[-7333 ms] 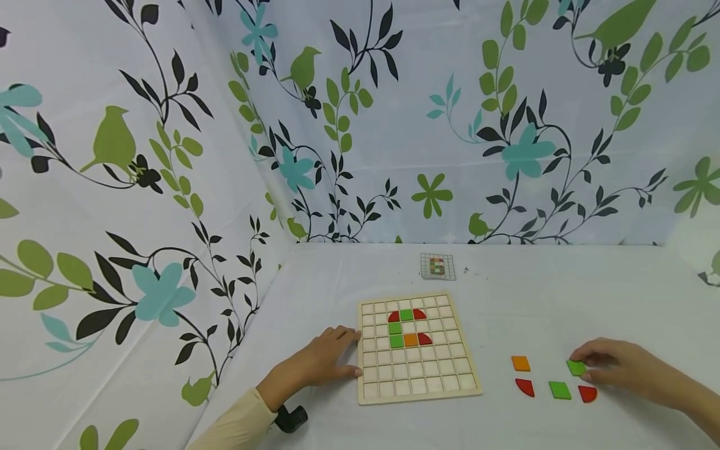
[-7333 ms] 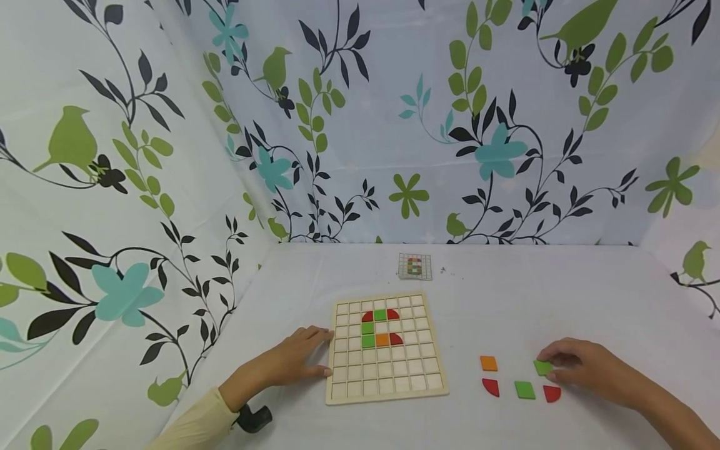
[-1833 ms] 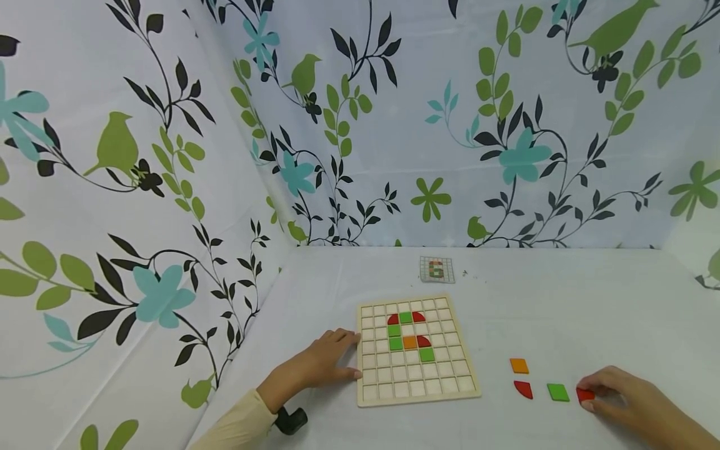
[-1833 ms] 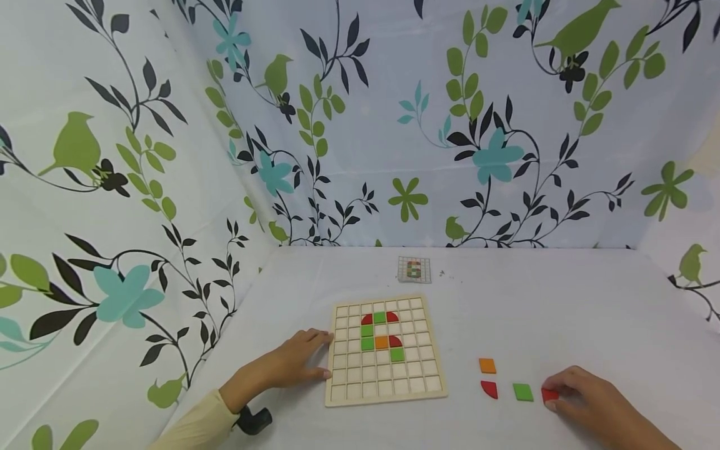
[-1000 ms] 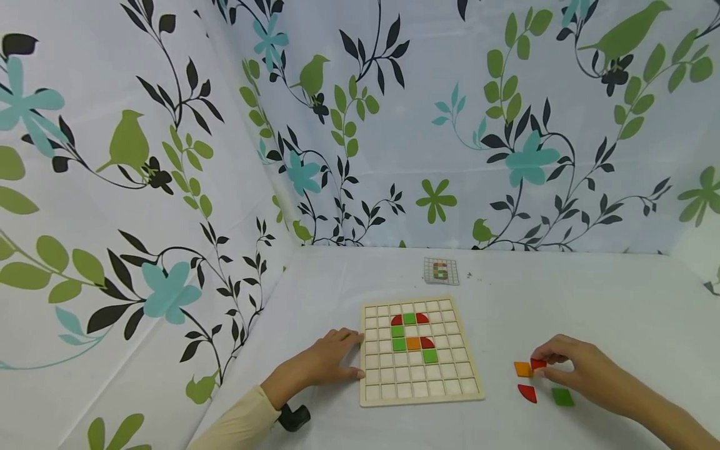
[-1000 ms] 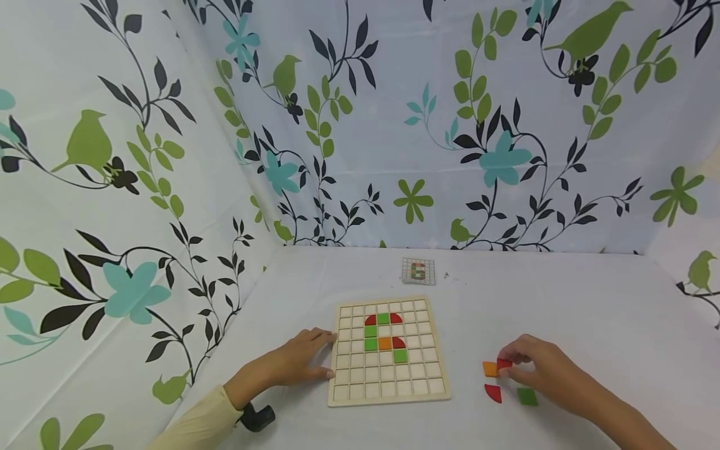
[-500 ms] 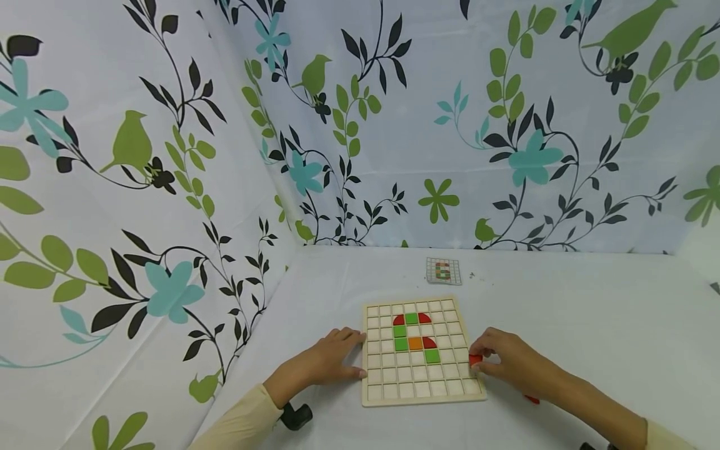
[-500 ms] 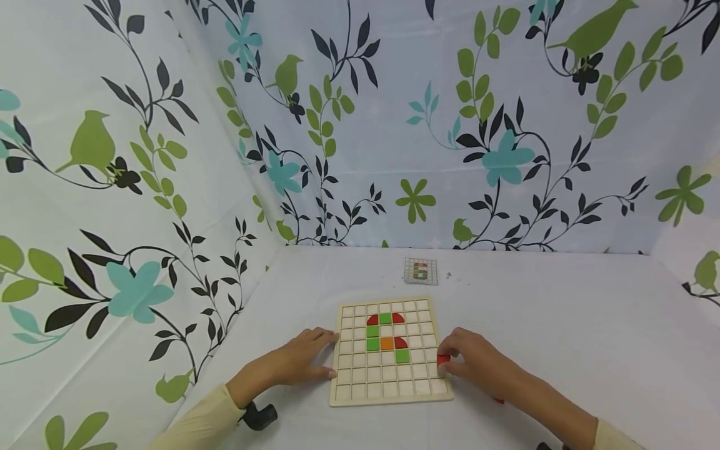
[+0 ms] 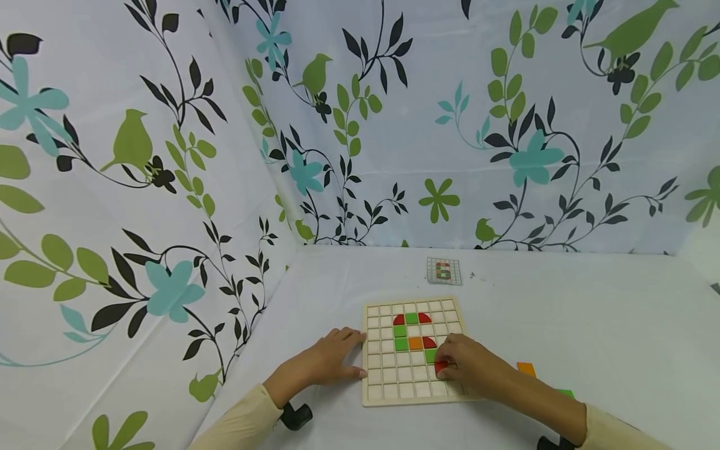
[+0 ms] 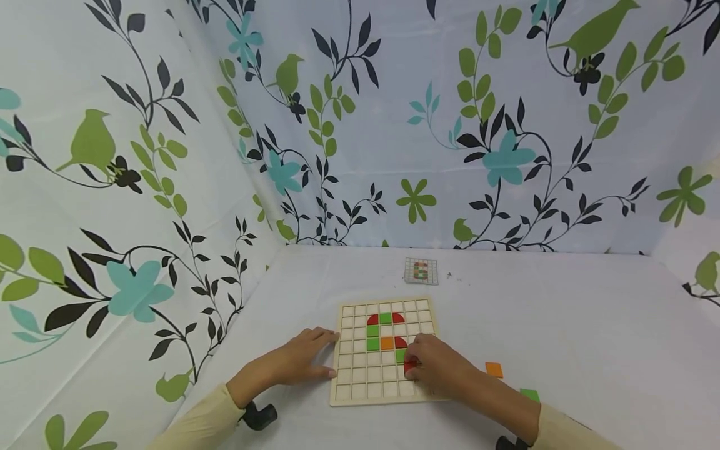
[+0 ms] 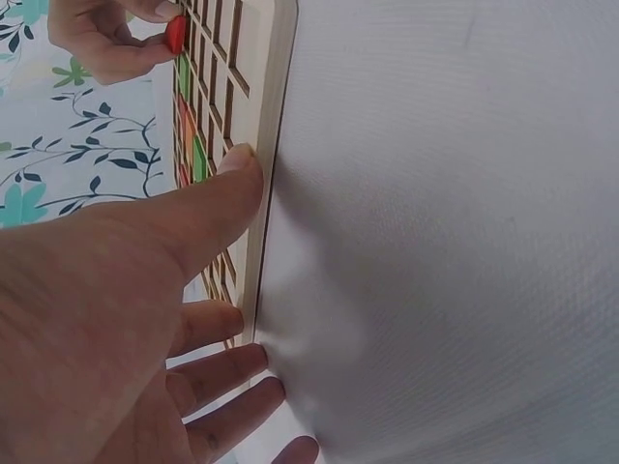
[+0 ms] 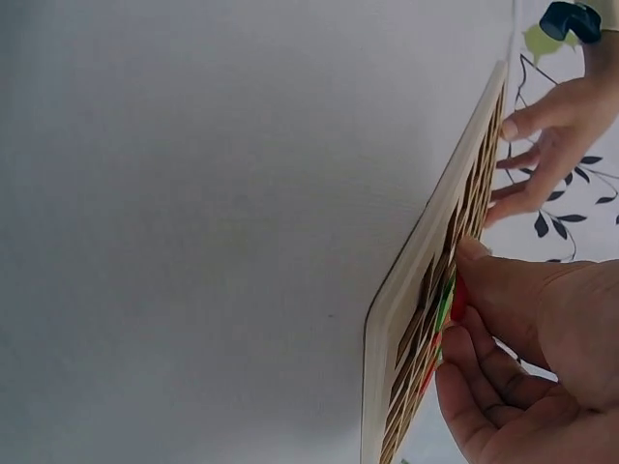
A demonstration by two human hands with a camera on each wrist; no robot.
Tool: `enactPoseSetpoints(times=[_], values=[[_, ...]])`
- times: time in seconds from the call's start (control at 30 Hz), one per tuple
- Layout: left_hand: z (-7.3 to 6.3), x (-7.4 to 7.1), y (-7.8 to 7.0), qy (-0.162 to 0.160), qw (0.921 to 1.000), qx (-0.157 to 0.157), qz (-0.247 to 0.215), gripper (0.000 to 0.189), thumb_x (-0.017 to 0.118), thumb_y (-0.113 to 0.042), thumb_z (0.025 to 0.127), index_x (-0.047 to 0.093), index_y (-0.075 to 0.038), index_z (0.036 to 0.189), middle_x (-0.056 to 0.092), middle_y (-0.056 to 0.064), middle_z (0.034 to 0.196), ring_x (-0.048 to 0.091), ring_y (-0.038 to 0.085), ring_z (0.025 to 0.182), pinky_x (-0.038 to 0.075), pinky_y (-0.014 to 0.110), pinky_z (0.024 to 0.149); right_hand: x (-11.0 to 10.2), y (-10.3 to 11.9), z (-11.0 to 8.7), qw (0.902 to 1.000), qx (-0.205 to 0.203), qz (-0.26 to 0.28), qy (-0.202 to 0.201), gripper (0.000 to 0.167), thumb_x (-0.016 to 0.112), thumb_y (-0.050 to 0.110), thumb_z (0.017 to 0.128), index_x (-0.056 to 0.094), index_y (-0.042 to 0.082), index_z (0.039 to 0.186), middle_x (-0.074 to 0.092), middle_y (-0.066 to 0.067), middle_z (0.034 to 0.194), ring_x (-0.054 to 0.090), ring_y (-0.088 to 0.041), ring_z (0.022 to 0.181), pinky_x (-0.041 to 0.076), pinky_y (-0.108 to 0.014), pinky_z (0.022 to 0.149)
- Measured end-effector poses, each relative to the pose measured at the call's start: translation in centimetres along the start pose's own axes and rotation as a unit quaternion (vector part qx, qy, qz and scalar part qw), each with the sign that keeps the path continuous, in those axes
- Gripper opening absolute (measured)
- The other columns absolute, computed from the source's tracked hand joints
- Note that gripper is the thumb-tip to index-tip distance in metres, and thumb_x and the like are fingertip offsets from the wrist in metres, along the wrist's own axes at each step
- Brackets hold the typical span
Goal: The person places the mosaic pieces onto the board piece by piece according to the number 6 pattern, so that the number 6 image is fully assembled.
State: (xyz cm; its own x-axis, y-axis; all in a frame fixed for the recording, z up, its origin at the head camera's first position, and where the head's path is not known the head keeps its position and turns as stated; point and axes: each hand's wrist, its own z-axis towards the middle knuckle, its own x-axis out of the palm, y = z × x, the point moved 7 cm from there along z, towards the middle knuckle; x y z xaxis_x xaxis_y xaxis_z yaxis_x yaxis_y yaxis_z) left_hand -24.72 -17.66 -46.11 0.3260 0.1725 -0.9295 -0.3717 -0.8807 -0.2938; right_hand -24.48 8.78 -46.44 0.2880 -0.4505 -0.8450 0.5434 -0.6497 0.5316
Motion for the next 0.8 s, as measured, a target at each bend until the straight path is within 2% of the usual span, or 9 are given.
enactPoseSetpoints(times=[0.1, 0.2, 0.37, 0.5, 0.8], values=[[-0.1, 0.1, 0.0, 0.0, 1.0, -0.001, -0.001, 0.079, 0.076, -0.049, 0.096, 0.046, -0.011, 0.159, 0.049, 0.009, 0.157, 0.046, 0.032, 0.143, 0.042, 0.054, 0.117, 0.3, 0.3, 0.2, 0.9999, 0.006, -0.007, 0.004, 0.013, 0.083, 0.023, 0.092, 0.078, 0.017, 0.103, 0.059, 0.013, 0.098, 0.054, -0.008, 0.098, 0.058, -0.037, 0.094], [-0.1, 0.1, 0.0, 0.0, 1.0, -0.002, -0.002, 0.079, 0.076, -0.05, 0.096, 0.046, -0.011, 0.158, 0.049, 0.009, 0.157, 0.046, 0.031, 0.143, 0.043, 0.054, 0.117, 0.4, 0.5, 0.4, 1.0, 0.0, 0.003, 0.009, 0.012, 0.083, 0.02, 0.092, 0.079, 0.017, 0.103, 0.06, 0.013, 0.097, 0.056, -0.009, 0.097, 0.058, -0.037, 0.093], [0.0, 0.1, 0.1, 0.001, 1.0, -0.004, 0.001, 0.08, 0.075, -0.051, 0.096, 0.045, -0.012, 0.159, 0.048, 0.008, 0.158, 0.045, 0.031, 0.144, 0.042, 0.054, 0.118, 0.5, 0.8, 0.5, 0.9995, -0.024, 0.011, 0.014, 0.011, 0.081, 0.016, 0.093, 0.081, 0.016, 0.103, 0.06, 0.014, 0.095, 0.055, -0.005, 0.093, 0.058, -0.031, 0.088], [0.1, 0.1, 0.3, -0.001, 1.0, -0.004, 0.005, 0.08, 0.074, -0.052, 0.097, 0.044, -0.013, 0.16, 0.047, 0.008, 0.158, 0.044, 0.031, 0.145, 0.042, 0.053, 0.118, 0.5, 1.0, 0.5, 0.9985, -0.054, -0.003, 0.009, 0.013, 0.081, 0.013, 0.093, 0.082, 0.014, 0.105, 0.063, 0.014, 0.095, 0.057, -0.002, 0.092, 0.058, -0.029, 0.086], [0.4, 0.5, 0.7, 0.002, 0.9999, -0.015, 0.004, 0.08, 0.074, -0.053, 0.096, 0.044, -0.015, 0.16, 0.047, 0.006, 0.159, 0.045, 0.029, 0.144, 0.042, 0.052, 0.118, 0.5, 1.8, 0.2, 0.9955, -0.085, -0.043, 0.0, 0.018, 0.081, 0.009, 0.092, 0.084, 0.01, 0.11, 0.066, 0.011, 0.099, 0.06, -0.004, 0.095, 0.059, -0.025, 0.083]])
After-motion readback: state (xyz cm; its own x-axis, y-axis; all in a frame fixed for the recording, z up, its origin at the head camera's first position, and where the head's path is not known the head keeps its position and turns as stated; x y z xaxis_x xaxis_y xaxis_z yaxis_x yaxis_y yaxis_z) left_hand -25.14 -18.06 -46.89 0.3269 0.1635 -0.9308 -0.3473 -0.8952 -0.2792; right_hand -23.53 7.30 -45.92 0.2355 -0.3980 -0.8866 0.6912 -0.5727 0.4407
